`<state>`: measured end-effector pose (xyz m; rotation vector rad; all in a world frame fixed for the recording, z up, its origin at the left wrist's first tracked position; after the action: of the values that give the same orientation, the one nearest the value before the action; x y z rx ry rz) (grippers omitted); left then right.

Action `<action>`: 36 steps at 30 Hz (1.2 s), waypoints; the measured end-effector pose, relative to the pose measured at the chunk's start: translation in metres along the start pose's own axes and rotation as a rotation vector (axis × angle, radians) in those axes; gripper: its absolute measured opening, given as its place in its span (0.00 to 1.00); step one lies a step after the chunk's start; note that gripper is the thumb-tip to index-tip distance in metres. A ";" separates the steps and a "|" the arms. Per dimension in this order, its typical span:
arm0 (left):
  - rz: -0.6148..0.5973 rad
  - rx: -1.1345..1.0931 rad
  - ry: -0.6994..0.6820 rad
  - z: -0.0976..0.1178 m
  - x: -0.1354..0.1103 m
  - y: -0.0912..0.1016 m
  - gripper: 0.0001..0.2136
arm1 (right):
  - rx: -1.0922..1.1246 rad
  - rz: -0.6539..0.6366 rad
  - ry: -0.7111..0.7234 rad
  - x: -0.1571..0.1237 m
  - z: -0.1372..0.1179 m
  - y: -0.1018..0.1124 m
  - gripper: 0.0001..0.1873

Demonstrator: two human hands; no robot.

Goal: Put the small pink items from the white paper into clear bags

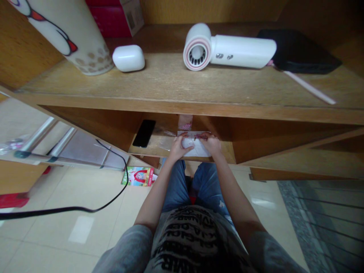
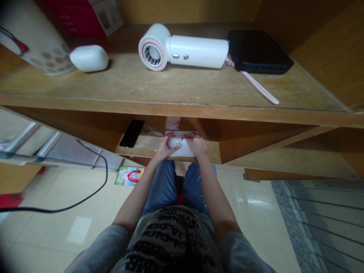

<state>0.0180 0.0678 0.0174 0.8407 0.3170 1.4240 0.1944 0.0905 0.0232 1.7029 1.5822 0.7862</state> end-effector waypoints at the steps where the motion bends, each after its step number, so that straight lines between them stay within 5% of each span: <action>1: 0.002 0.002 -0.001 0.000 0.000 0.000 0.26 | -0.007 0.003 0.002 0.000 -0.001 0.000 0.13; 13: -0.007 -0.002 0.016 0.001 0.000 0.001 0.27 | 0.000 0.000 -0.039 0.003 -0.003 -0.001 0.13; 29: 0.023 -0.018 -0.010 0.002 0.000 0.002 0.29 | 0.420 -0.066 0.047 -0.014 -0.006 -0.029 0.13; 36: 0.017 -0.017 -0.010 0.001 -0.001 0.002 0.30 | 0.434 -0.087 0.053 -0.012 -0.002 -0.030 0.15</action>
<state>0.0173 0.0664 0.0192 0.8380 0.2901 1.4358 0.1742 0.0800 0.0004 1.9035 1.9564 0.4679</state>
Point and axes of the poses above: each hand's wrist, its own x-axis towards the middle knuckle, its own y-axis out of the back of the hand, z = x × y, the point moved 8 cm from there along x, towards the middle knuckle, and after that the axes turned 9 degrees about x, right-handed, at the moved point
